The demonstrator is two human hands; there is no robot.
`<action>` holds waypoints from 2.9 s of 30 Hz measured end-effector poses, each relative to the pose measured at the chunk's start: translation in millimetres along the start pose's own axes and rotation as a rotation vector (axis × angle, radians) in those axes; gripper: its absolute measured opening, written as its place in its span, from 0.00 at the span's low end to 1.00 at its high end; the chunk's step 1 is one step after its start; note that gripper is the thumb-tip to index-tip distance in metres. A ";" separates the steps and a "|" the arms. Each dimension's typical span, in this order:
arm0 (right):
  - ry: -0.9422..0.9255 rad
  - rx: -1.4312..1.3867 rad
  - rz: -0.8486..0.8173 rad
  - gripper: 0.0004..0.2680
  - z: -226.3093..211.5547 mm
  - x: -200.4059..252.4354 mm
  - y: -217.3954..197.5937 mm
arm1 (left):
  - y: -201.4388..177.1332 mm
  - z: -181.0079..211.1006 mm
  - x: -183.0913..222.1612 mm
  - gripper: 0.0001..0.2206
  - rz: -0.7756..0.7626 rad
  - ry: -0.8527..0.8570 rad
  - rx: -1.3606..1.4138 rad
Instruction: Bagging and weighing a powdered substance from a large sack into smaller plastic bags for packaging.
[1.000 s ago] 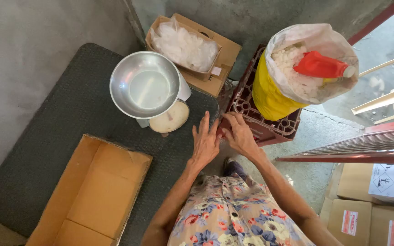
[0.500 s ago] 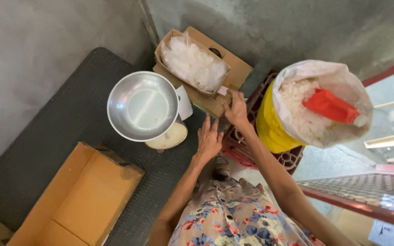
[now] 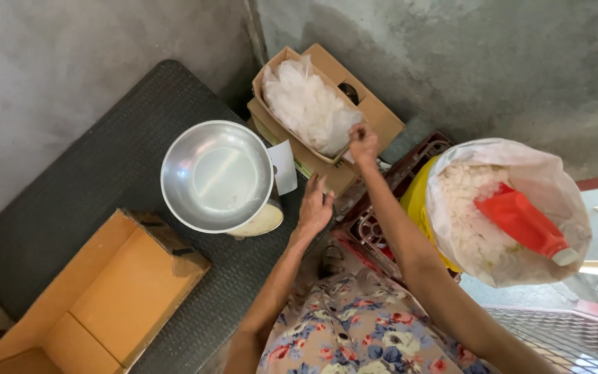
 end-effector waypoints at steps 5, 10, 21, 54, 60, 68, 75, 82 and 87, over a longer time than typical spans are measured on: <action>0.392 -0.338 0.010 0.02 -117.5 -7.4 -0.2 | -6.9 5.8 -37.8 0.25 0.070 -0.123 0.064; 0.405 -0.424 -0.201 0.03 -185.9 14.7 -4.2 | -21.3 36.7 -77.8 0.33 0.138 -0.223 0.574; 0.348 -1.026 -0.221 0.03 -258.6 -9.5 0.8 | -25.9 45.1 -119.8 0.25 0.048 -0.454 0.379; 0.634 -0.790 -0.052 0.08 -310.4 150.0 -63.3 | -25.7 14.5 -32.9 0.17 -0.273 -0.222 1.261; 0.593 -1.048 -0.019 0.08 -336.9 151.5 -51.7 | -82.1 72.0 32.0 0.29 -0.558 0.185 0.913; 0.540 -0.751 0.084 0.09 -307.9 194.5 -57.0 | -84.5 37.7 32.3 0.14 -0.177 0.045 0.249; 0.581 -0.491 -0.145 0.08 -330.8 247.6 -56.2 | -17.2 2.5 30.7 0.10 -0.571 -0.551 1.415; 0.564 -0.893 -0.032 0.09 -296.2 273.9 -89.3 | 8.7 -16.1 45.4 0.08 -0.617 -0.361 1.435; 0.598 -1.332 0.191 0.09 -310.3 257.8 -99.2 | -89.2 58.3 90.9 0.08 -0.787 0.077 0.655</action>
Point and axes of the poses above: each hand's wrist, its own x-axis away from the middle knuckle, its own y-axis out of the palm, z = x × y, the point moved 5 cm from there along -x, towards the middle knuckle, and after that the axes turned 13 degrees about -x, right-handed, at the moved point
